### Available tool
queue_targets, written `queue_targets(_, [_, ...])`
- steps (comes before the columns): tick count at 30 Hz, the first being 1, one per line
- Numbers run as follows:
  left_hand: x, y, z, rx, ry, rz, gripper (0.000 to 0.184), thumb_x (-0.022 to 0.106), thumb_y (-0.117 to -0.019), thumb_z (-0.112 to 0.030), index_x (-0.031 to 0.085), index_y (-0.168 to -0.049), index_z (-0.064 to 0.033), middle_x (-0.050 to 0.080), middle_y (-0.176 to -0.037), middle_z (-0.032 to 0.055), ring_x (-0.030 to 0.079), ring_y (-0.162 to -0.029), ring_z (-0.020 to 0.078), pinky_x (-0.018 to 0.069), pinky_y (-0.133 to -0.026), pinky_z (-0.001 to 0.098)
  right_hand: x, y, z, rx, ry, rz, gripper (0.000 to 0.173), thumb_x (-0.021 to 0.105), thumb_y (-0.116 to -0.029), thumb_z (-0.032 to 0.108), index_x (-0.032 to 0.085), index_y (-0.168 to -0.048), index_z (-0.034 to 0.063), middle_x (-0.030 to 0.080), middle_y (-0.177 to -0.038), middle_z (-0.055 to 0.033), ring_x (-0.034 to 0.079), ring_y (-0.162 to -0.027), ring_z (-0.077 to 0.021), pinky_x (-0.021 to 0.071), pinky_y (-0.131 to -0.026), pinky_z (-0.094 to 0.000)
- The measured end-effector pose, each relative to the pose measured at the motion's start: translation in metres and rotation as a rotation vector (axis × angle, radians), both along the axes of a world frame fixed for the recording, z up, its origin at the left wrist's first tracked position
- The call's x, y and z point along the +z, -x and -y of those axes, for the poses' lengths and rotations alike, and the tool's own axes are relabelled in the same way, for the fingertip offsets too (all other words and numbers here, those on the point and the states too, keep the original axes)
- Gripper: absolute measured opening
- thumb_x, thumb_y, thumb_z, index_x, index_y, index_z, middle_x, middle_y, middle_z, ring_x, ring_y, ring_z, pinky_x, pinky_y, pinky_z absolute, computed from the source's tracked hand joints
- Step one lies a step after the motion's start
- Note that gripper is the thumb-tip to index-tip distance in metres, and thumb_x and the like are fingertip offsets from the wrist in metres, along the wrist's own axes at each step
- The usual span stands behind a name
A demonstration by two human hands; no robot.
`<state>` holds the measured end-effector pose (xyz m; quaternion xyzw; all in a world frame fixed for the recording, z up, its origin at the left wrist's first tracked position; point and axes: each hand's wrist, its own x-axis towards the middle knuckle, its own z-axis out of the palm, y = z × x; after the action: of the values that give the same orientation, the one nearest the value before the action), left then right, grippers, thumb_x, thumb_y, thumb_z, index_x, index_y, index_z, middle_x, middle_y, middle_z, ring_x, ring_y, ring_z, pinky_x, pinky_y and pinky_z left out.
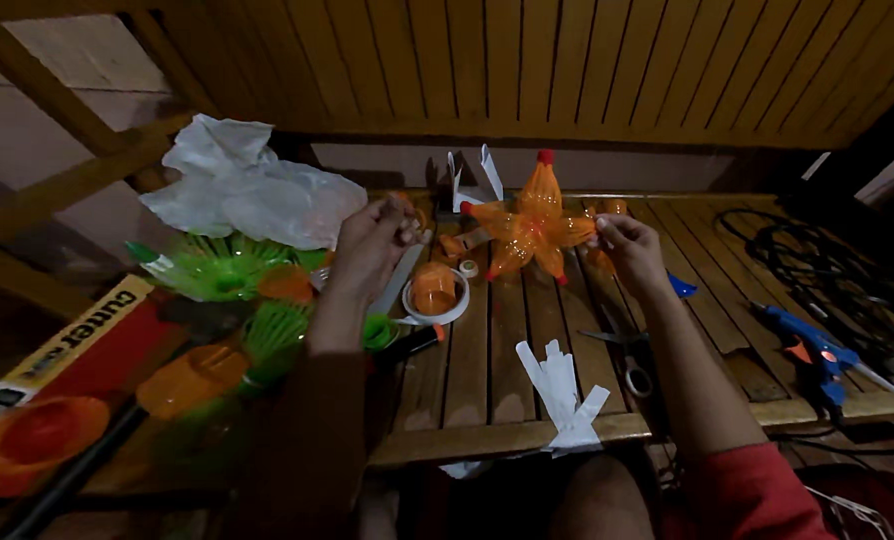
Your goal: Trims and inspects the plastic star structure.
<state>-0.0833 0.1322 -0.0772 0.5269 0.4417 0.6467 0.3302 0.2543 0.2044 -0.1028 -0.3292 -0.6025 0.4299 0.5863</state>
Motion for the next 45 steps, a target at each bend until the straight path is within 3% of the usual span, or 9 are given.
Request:
queue_targets(4, [0.003, 0.004, -0.006, 0.082, -0.204, -0.087, 0.030, 0.069, -0.0921, -0.003, 0.058, -0.121, -0.0044, 0.067, -0.112, -0.0025, 0.068, -0.097, 0.0051, 0.0583, -0.089, 0.0261, -0.001, -0.002, -0.001, 0.009, -0.018, -0.012, 0.013, 0.055, -0.1036, 0.006, 0.067, -0.106, 0.0006, 0.070, -0.086, 0.0028, 0.069, -0.077, -0.0054, 0.0603, -0.078, -0.0252])
queue_targets(9, [0.066, -0.009, -0.014, 0.122, -0.336, -0.380, 0.030, 0.072, -0.0917, -0.007, 0.060, -0.118, 0.0027, 0.067, -0.105, -0.0015, 0.066, -0.088, 0.0001, 0.0581, -0.082, 0.0220, 0.001, -0.002, -0.001, 0.043, -0.018, -0.044, 0.012, 0.055, -0.1030, 0.004, 0.068, -0.104, 0.0020, 0.071, -0.085, 0.0035, 0.070, -0.076, -0.0052, 0.0609, -0.077, -0.0249])
queue_targets(13, [0.120, -0.040, -0.028, -0.003, -0.301, -0.624, 0.025, 0.064, -0.1007, -0.019, 0.062, -0.121, -0.0043, 0.063, -0.109, -0.0016, 0.061, -0.075, -0.0034, 0.0549, -0.066, 0.0159, 0.003, -0.001, 0.002, 0.059, -0.013, -0.025, 0.013, 0.055, -0.1026, 0.003, 0.068, -0.103, 0.0026, 0.071, -0.085, 0.0038, 0.070, -0.077, -0.0051, 0.0607, -0.078, -0.0249])
queue_targets(17, [0.135, -0.066, -0.055, -0.231, -0.142, -1.077, 0.045, 0.049, -0.1036, 0.000, 0.052, -0.146, -0.0141, 0.054, -0.145, 0.0134, 0.063, -0.115, 0.0240, 0.0531, -0.093, 0.0417, 0.003, -0.001, 0.003, 0.092, -0.007, -0.010, 0.014, 0.054, -0.1030, 0.003, 0.068, -0.103, 0.0027, 0.072, -0.086, 0.0038, 0.070, -0.078, -0.0048, 0.0608, -0.077, -0.0248])
queue_targets(26, [0.171, -0.098, -0.030, -0.553, -0.078, -1.254, 0.016, 0.071, -0.0936, -0.007, 0.075, -0.110, -0.0068, 0.073, -0.098, 0.0033, 0.070, -0.081, 0.0079, 0.0595, -0.078, 0.0239, 0.000, -0.008, 0.001, 0.400, 0.155, 0.005, 0.028, 0.037, -0.1074, 0.006, 0.064, -0.111, 0.0080, 0.072, -0.091, 0.0070, 0.068, -0.082, -0.0003, 0.0585, -0.077, -0.0208])
queue_targets(30, [0.197, -0.114, -0.018, -0.605, -0.166, -1.326, 0.011, 0.068, -0.0975, -0.016, 0.075, -0.100, -0.0079, 0.069, -0.083, -0.0021, 0.063, -0.069, 0.0020, 0.0541, -0.066, 0.0180, -0.018, -0.010, 0.014, 0.339, 0.188, 0.159, 0.024, 0.043, -0.1055, 0.001, 0.057, -0.123, -0.0073, 0.065, -0.097, -0.0041, 0.062, -0.082, -0.0012, 0.0535, -0.074, -0.0163])
queue_targets(32, [0.208, -0.120, -0.017, -0.550, -0.159, -1.379, 0.016, 0.066, -0.0992, -0.022, 0.075, -0.097, -0.0085, 0.068, -0.080, -0.0036, 0.060, -0.066, -0.0009, 0.0505, -0.064, 0.0164, 0.019, 0.012, 0.037, 0.221, 0.591, 0.238, 0.025, 0.036, -0.1108, 0.007, 0.059, -0.120, 0.0051, 0.062, -0.094, -0.0019, 0.059, -0.080, -0.0062, 0.0509, -0.078, -0.0218])
queue_targets(36, [0.220, -0.120, -0.022, -0.468, -0.045, -1.414, 0.014, 0.066, -0.0991, -0.017, 0.074, -0.096, -0.0065, 0.068, -0.078, -0.0012, 0.061, -0.065, 0.0017, 0.0518, -0.063, 0.0189, -0.007, 0.007, 0.023, 0.776, 0.332, -0.092, 0.028, 0.035, -0.1067, 0.016, 0.061, -0.113, 0.0074, 0.074, -0.097, -0.0046, 0.073, -0.089, -0.0154, 0.0605, -0.085, -0.0312])
queue_targets(45, [0.221, -0.099, -0.038, -0.321, 0.068, -1.516, 0.017, 0.065, -0.0998, -0.017, 0.075, -0.098, -0.0034, 0.069, -0.082, 0.0048, 0.061, -0.070, 0.0074, 0.0520, -0.070, 0.0274, 0.000, 0.016, 0.023, 0.853, 0.275, 0.083, 0.034, 0.031, -0.1101, 0.019, 0.058, -0.125, 0.0045, 0.075, -0.104, -0.0023, 0.073, -0.089, -0.0104, 0.0590, -0.086, -0.0270])
